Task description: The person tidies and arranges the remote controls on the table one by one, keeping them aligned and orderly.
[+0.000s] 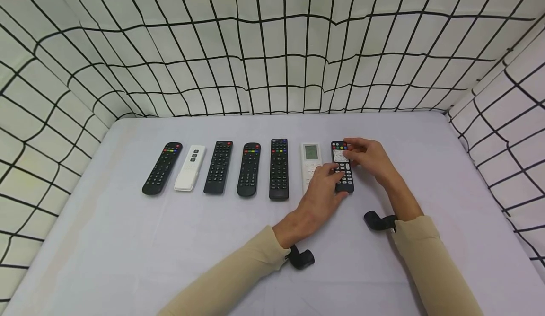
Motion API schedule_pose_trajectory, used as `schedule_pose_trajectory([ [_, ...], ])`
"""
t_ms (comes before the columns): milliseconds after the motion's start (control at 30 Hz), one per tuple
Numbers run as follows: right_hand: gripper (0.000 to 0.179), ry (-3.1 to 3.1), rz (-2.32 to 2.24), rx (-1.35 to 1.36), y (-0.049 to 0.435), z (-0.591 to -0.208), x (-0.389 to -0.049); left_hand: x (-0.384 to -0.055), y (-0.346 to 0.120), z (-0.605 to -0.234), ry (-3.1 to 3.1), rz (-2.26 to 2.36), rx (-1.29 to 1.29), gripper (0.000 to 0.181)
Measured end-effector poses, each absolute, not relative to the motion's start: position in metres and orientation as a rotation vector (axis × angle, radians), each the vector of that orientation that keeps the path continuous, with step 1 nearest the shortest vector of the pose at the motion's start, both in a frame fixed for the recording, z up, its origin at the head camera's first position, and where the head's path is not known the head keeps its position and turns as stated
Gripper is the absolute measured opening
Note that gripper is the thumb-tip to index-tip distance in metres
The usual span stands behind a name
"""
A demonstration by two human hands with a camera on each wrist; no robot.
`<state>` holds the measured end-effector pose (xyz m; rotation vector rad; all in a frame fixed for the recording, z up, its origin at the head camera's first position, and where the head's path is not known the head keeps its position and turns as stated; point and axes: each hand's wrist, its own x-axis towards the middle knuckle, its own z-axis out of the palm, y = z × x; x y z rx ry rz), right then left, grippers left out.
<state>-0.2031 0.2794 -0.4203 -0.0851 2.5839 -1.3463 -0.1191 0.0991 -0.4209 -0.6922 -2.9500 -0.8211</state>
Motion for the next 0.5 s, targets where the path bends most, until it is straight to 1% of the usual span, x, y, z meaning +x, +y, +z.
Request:
schedule_pose_trajectory([
  [333,0.053,2.595,-1.325,-0.078,0.2803,-0.4187,-0.2044,-0.1194,0.1043,-0.4182,-2.974,-0.730,-0.720,0.043],
  [500,0.055,2.593,-1.333,-0.063,0.2811,-0.4210,-0.2036,-0.1191,0.0990,-0.4173,-2.949,-0.787,-0.741,0.052],
])
